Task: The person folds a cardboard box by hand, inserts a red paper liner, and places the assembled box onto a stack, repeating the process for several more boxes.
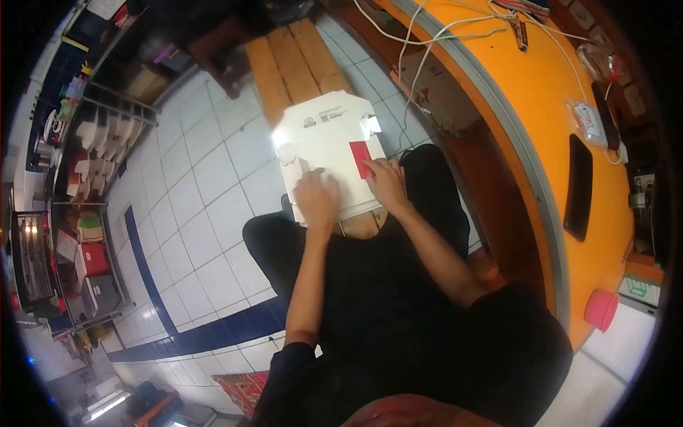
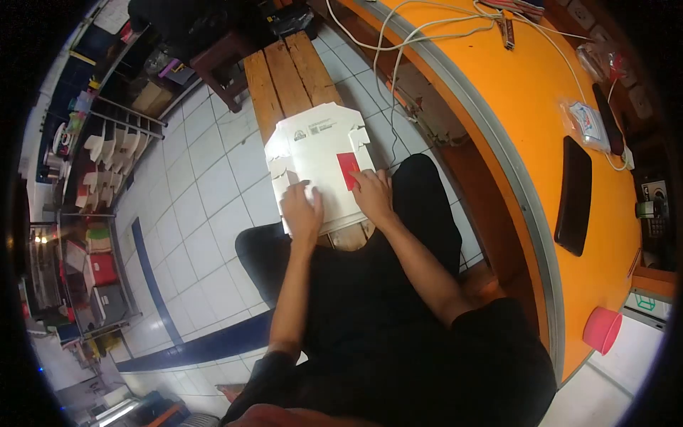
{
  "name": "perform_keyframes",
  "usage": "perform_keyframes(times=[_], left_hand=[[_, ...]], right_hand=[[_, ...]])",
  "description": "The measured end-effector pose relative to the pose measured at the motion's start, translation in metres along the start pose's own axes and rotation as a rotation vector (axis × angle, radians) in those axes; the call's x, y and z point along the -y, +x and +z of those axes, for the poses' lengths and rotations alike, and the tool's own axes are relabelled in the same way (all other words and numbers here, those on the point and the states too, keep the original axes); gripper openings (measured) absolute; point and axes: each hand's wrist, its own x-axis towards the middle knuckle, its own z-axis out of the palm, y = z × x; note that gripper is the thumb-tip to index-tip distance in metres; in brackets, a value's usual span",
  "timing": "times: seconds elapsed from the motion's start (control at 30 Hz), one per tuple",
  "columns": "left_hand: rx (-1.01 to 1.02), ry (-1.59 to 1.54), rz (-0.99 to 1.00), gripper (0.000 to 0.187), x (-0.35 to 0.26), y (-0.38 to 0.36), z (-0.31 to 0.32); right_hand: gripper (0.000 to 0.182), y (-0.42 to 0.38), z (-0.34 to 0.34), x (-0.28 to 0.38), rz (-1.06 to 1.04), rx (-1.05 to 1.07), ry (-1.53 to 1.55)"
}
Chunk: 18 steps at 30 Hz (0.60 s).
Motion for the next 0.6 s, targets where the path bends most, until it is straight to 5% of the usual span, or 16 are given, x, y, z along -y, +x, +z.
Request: perform_keyframes(times=[0.1, 0.13, 0.23, 0.27, 0.4, 0.47, 0.53, 0.6], left_hand=[[0.069, -0.366, -0.19, 0.04, -0.019, 0.019, 0.047], [0.23, -0.486, -0.284, 0.039, -0.023, 0.028, 0.059], [0.233, -0.56, -0.204, 0.035, 0.001, 0.038, 0.125], [0.288, -0.653, -0.329, 0.033, 0.003, 0.042, 0.125], [0.273, -0.973, -0.564, 0.021, 0.0, 0.05, 0.107], [0.285, -0.971, -0.571, 0.018, -0.005, 0.048, 0.093], [0.367, -0.986, -0.491, 0.025, -0.004, 0.048, 0.089], [0.368, -1.049, -0.455, 0.027, -0.01, 0.045, 0.087]], right_hand=[[0.035, 0.005, 0.0, -0.004, 0.036, 0.016, 0.162], [0.035, 0.006, -0.002, -0.005, 0.025, 0.005, 0.156], [0.042, 0.004, 0.001, -0.019, -0.005, -0.107, 0.21], [0.042, 0.001, -0.002, -0.023, -0.005, -0.117, 0.203], [0.055, -0.015, 0.007, -0.038, 0.291, -0.305, 0.46], [0.047, -0.019, 0.013, -0.044, 0.637, 0.034, 1.029], [0.035, -0.02, 0.022, -0.045, 0.502, -0.045, 1.024], [0.025, -0.013, -0.005, -0.017, 0.185, -0.162, 0.554]])
